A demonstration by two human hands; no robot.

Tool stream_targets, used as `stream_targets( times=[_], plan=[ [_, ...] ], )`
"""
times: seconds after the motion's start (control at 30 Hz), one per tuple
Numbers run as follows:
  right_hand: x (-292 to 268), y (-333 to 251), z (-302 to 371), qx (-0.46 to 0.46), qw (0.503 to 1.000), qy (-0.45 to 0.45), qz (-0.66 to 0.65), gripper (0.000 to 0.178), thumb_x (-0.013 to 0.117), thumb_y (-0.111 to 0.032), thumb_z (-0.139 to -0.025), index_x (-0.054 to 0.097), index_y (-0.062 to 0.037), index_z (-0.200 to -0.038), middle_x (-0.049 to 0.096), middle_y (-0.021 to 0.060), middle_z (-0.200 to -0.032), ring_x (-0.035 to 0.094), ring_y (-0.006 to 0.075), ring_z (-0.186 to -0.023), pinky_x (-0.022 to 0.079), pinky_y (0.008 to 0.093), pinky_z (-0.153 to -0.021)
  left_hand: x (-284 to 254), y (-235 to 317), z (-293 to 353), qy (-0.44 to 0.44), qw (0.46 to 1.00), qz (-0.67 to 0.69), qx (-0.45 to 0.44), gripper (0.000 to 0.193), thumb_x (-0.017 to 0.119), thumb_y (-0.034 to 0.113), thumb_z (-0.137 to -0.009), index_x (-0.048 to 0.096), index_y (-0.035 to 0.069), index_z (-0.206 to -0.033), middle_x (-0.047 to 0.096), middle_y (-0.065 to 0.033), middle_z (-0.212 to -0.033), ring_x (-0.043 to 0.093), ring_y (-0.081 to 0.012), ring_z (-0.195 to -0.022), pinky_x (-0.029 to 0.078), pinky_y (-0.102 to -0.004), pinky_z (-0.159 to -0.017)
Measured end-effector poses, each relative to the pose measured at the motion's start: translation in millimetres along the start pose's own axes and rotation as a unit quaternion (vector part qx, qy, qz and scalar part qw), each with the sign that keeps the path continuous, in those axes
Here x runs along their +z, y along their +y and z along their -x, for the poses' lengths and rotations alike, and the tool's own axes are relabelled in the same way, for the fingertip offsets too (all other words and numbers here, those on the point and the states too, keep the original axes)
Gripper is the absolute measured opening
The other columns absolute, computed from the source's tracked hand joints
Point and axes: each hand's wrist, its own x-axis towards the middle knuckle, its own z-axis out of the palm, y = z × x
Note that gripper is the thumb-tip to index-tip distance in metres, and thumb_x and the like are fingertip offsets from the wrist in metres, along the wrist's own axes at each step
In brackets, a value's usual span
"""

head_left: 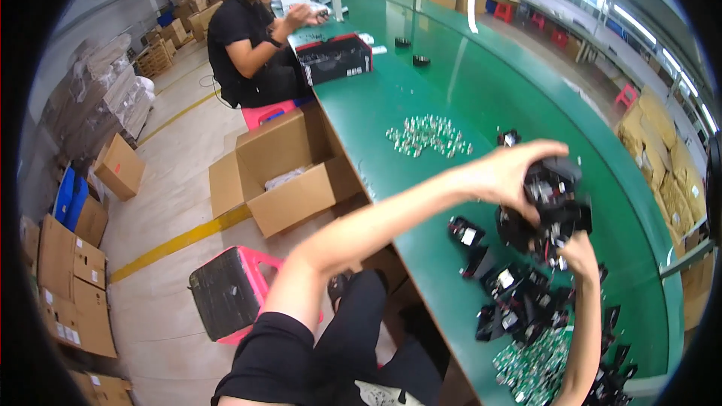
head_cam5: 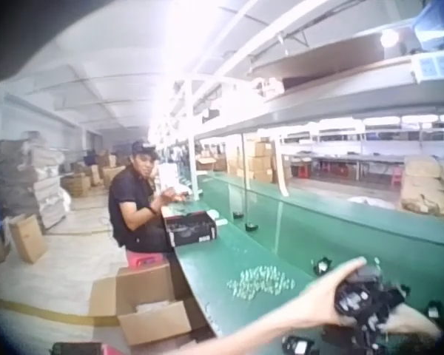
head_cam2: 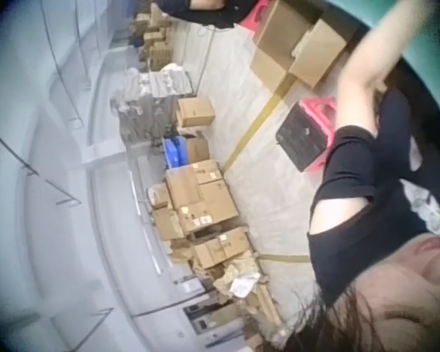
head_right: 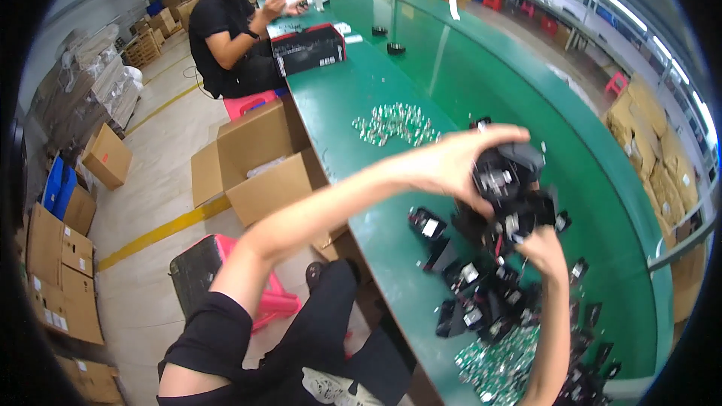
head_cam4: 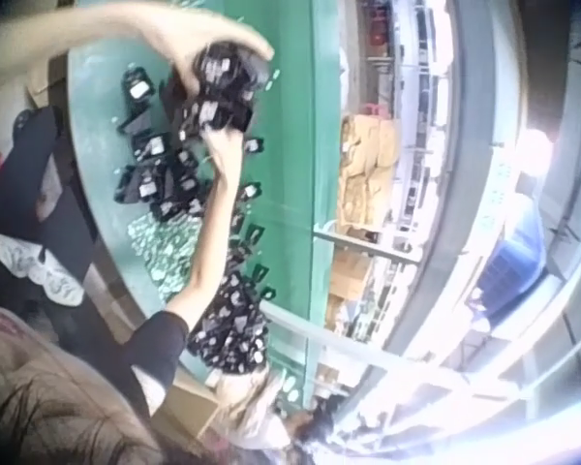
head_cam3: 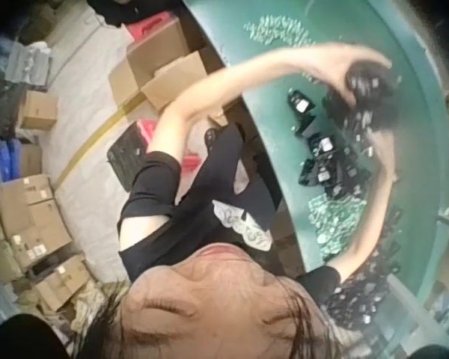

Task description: The person assembles circuit boards into plastic housings by hand, taking them from a cardboard box and fitting them together.

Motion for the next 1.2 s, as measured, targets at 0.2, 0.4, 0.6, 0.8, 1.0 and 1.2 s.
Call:
stream_targets(
  times=[0.2,0.4,0.6,0.8,1.0,1.2],
  plan=[
    [101,-79,-40,-0.193,0.979,-0.063,-0.016,0.082,0.079,-0.022,-0.062,0.035,-0.0016,-0.128,0.049,0.0106,-0.12,0.048,0.0189,-0.109,0.036,0.0332,-0.098,-88,38,82,0.033,0.991,-0.119,-0.057,0.093,0.079,0.013,-0.051,0.034,0.007,-0.132,0.043,-0.0116,-0.128,0.042,-0.0223,-0.12,0.032,-0.0329,-0.103],
    [237,-82,-79,-0.245,0.935,-0.204,-0.158,0.089,0.081,-0.024,-0.061,0.03,-0.0029,-0.131,0.048,0.01,-0.12,0.047,0.0187,-0.11,0.038,0.0338,-0.097,-137,48,196,0.079,0.964,-0.001,-0.253,0.093,0.079,0.01,-0.052,0.034,0.008,-0.133,0.044,-0.0102,-0.126,0.042,-0.0187,-0.118,0.034,-0.0331,-0.1],
    [395,0,-98,-0.177,0.909,-0.259,-0.275,0.094,0.079,-0.03,-0.062,0.026,-0.0029,-0.135,0.039,0.0126,-0.132,0.036,0.0221,-0.123,0.027,0.0358,-0.104,-154,2,311,0.053,0.93,-0.011,-0.363,0.095,0.079,0.0,-0.05,0.035,0.009,-0.133,0.04,-0.0105,-0.132,0.037,-0.0212,-0.124,0.026,-0.0345,-0.106],
    [420,153,-105,0.07,0.91,-0.298,-0.279,0.08,0.075,-0.033,-0.066,0.037,-0.0053,-0.131,0.041,0.0126,-0.13,0.038,0.0227,-0.121,0.031,0.0349,-0.102,-82,-160,360,-0.013,0.924,0.073,-0.374,0.095,0.082,0.015,-0.049,0.036,0.007,-0.132,0.045,-0.0138,-0.126,0.045,-0.0224,-0.115,0.035,-0.0327,-0.1],
    [388,197,-145,0.121,0.963,-0.186,-0.154,0.069,0.071,-0.029,-0.07,0.041,-0.0084,-0.129,0.047,0.0117,-0.122,0.045,0.0238,-0.114,0.038,0.0357,-0.096,-27,-295,329,-0.182,0.81,0.214,-0.515,0.1,0.082,0.015,-0.048,0.032,0.009,-0.134,0.047,-0.0148,-0.122,0.056,-0.0238,-0.1,0.053,-0.0304,-0.071],
    [387,266,-162,0.358,0.915,-0.102,-0.157,0.07,0.073,-0.029,-0.069,0.041,-0.0129,-0.129,0.044,0.0129,-0.124,0.043,0.0245,-0.115,0.04,0.0374,-0.093,112,-405,386,-0.213,0.706,0.376,-0.561,0.103,0.08,0.012,-0.048,0.027,0.009,-0.136,0.049,-0.0157,-0.121,0.056,-0.0259,-0.098,0.053,-0.0319,-0.069]
  ],
)
